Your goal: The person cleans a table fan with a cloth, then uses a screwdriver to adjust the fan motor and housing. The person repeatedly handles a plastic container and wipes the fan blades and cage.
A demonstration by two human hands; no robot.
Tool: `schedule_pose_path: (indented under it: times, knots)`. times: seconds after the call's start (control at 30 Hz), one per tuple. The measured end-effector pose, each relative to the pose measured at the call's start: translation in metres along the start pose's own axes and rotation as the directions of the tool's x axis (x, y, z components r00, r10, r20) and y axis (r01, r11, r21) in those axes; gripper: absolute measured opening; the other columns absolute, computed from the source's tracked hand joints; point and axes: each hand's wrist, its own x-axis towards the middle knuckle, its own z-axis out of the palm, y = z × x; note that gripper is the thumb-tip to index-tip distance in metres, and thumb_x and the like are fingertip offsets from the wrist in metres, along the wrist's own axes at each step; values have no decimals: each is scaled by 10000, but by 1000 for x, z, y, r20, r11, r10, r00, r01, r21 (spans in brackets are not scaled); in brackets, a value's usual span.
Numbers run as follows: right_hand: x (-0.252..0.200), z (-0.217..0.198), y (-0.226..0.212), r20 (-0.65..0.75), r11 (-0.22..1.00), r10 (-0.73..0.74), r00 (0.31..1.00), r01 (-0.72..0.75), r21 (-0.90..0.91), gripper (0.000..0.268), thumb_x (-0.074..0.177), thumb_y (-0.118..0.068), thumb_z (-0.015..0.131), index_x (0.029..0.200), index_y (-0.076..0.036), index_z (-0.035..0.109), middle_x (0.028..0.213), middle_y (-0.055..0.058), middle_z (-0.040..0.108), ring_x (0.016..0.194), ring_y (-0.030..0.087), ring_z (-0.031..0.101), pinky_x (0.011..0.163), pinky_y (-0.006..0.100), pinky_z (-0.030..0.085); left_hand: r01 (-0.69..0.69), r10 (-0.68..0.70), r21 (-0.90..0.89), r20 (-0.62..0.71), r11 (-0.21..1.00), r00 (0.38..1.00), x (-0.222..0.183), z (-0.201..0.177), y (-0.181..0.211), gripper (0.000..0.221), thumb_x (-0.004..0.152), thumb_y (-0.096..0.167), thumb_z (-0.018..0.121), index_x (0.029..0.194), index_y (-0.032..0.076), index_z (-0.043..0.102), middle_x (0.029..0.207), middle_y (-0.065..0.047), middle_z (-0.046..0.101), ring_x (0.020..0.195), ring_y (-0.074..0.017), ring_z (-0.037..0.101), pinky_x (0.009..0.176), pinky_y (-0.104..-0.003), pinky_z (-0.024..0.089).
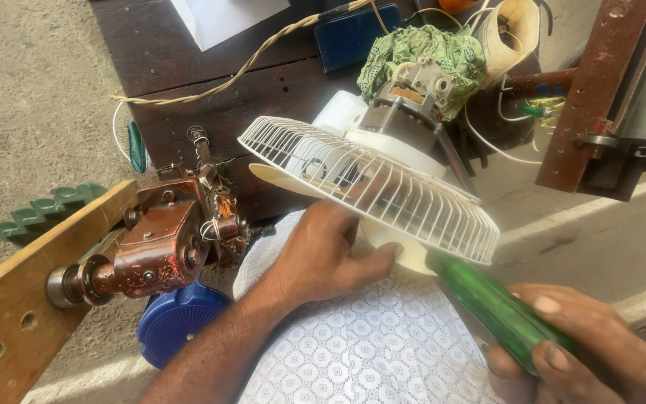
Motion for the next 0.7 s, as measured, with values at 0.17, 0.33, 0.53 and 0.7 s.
schedule_pose_path:
  times: [0.17, 0.33, 0.53, 0.7]
  knots:
    - [-5, 16, 13, -76, 982, 59, 995, -44, 183, 290, 983, -119, 598, 1268, -111, 548, 1193, 213, 679, 1116, 265, 749, 852, 301, 638, 22, -21, -20, 15, 1000, 1000, 2, 0, 0, 750, 889, 186, 699, 1535, -32, 388, 975, -140, 726, 554, -90, 632, 542, -242, 633]
    - [-10, 1, 29, 78, 843, 422, 903, -423, 334, 299, 1048, -174, 529, 1216, 53, 629, 1221, 255, 733, 1062, 269, 795, 867, 332, 635, 49, -48, -20, 20, 999, 999, 3, 2, 2, 651, 905, 164, 668, 1500, -13, 472, 911, -96, 721, 503, -89, 579, 460, -243, 556]
    - [12, -10, 31, 322, 769, 444, 836, -540, 341, 404, 1016, -199, 505, 1255, 100, 631, 1199, 224, 720, 1076, 287, 802, 910, 353, 603, -127, 122, -64, -75, 990, 990, 9, 10, 0, 473, 950, 131, 648, 1386, -10, 534, 1042, -137, 683, 894, -185, 724, 808, -326, 669]
    - [8, 26, 31, -66, 970, -216, 974, 206, -129, 530, 893, -185, 766, 1262, -4, 431, 1179, 115, 711, 1158, 213, 719, 1007, 329, 577, -50, 49, -19, -37, 999, 998, 12, 9, -5, 448, 920, 121, 649, 1340, -7, 557, 1067, -146, 698, 970, -221, 739, 873, -380, 669]
